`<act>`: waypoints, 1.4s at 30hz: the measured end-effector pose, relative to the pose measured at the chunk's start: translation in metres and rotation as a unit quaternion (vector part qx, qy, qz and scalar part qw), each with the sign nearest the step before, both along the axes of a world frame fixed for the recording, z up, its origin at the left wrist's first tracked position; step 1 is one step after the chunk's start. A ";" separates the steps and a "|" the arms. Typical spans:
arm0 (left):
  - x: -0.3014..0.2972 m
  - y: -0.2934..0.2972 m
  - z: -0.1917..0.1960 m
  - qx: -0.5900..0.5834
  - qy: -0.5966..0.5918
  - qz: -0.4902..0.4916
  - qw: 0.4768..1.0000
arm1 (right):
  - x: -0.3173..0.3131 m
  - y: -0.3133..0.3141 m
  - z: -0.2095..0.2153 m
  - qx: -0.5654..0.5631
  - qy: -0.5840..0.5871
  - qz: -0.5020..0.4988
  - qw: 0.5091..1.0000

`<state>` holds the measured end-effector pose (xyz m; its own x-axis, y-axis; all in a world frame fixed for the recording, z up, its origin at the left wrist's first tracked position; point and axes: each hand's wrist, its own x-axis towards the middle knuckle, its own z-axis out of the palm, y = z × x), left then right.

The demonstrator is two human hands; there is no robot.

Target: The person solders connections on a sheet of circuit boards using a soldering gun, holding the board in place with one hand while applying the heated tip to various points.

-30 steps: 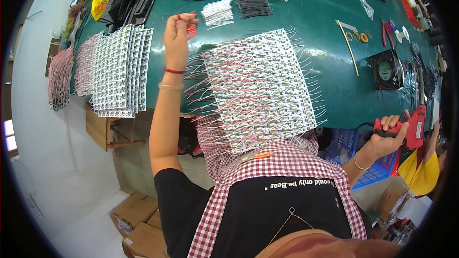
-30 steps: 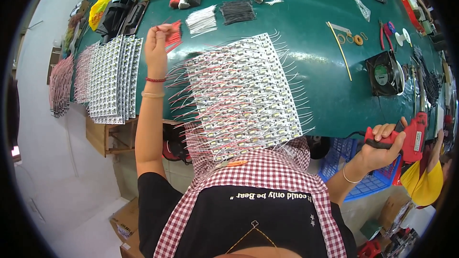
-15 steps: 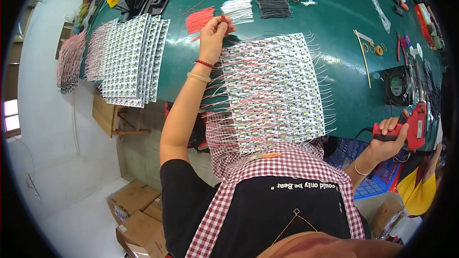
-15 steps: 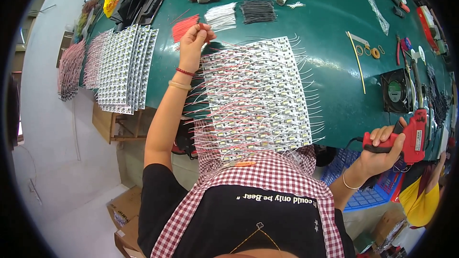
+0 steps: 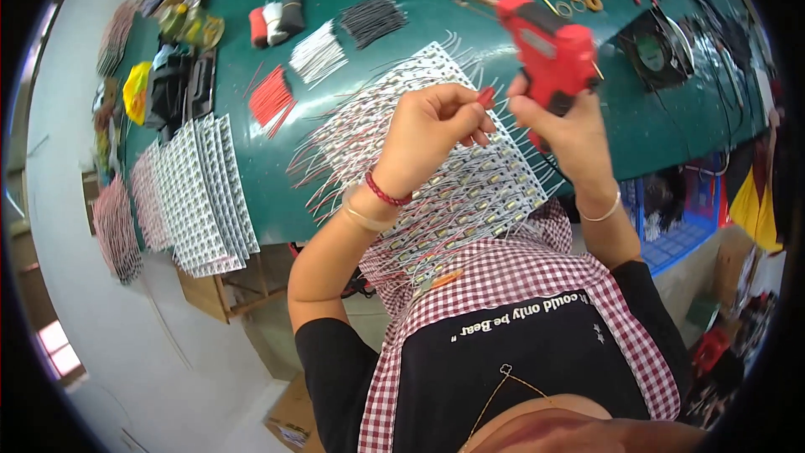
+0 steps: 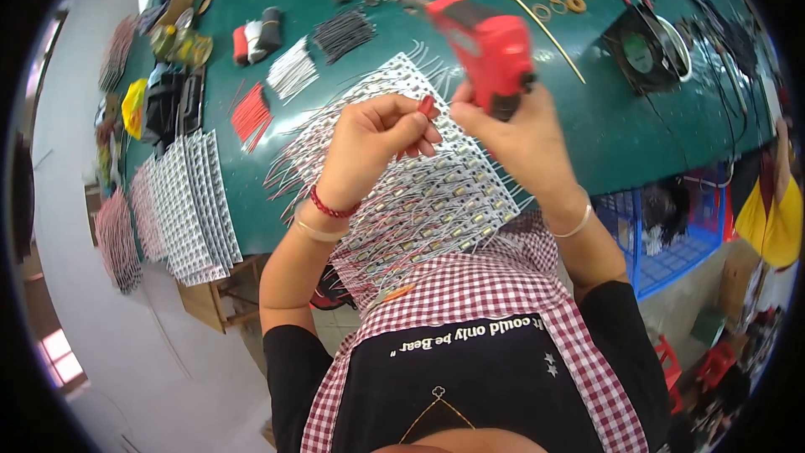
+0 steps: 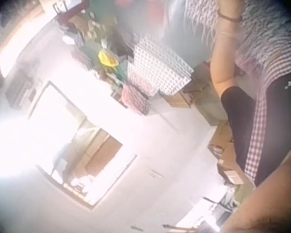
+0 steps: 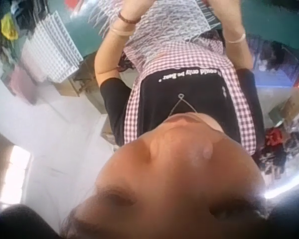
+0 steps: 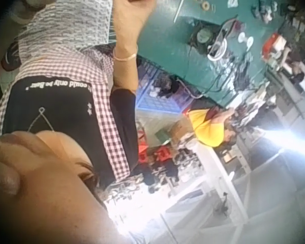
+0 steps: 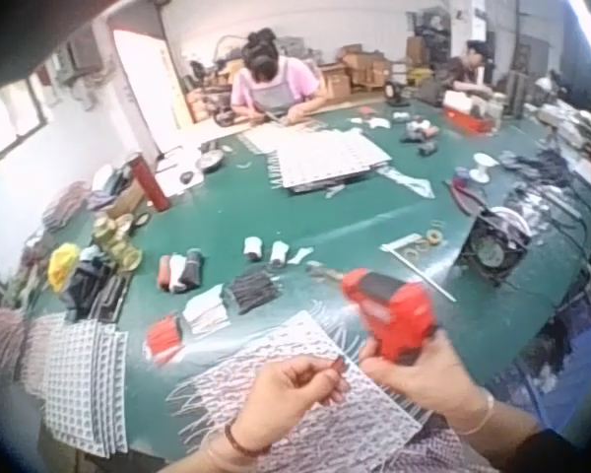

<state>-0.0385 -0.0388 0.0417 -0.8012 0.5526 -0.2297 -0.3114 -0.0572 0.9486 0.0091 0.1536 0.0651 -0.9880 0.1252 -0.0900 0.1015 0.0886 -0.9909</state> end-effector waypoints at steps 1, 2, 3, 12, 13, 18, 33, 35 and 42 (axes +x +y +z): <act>0.005 0.006 0.000 -0.007 -0.006 -0.007 1.000 | 0.000 -0.005 0.001 0.018 -0.025 0.010 0.999; 0.008 0.011 -0.002 -0.013 0.004 -0.013 1.000 | 0.002 -0.011 0.003 0.001 -0.009 -0.006 1.000; 0.010 0.014 -0.005 -0.019 0.014 -0.018 1.000 | 0.004 -0.011 0.002 0.002 -0.012 -0.014 1.000; 0.016 0.016 -0.008 -0.029 -0.032 -0.015 0.999 | 0.011 -0.007 -0.011 0.006 -0.007 0.012 1.000; 0.016 0.015 -0.009 -0.030 -0.033 -0.014 0.999 | 0.012 -0.007 -0.013 0.005 -0.008 0.012 1.000; 0.021 0.017 -0.015 -0.044 -0.007 0.013 0.999 | 0.012 -0.007 -0.015 0.079 0.009 0.016 0.997; 0.024 0.022 -0.016 -0.108 0.020 0.012 0.994 | 0.015 -0.003 -0.029 0.081 0.011 0.017 0.996; 0.026 0.022 -0.025 -0.108 0.067 0.036 0.991 | 0.015 -0.004 -0.030 0.079 0.019 0.015 0.997; 0.030 0.023 -0.023 -0.184 0.152 0.047 0.970 | 0.017 -0.005 -0.026 0.122 -0.003 0.012 0.992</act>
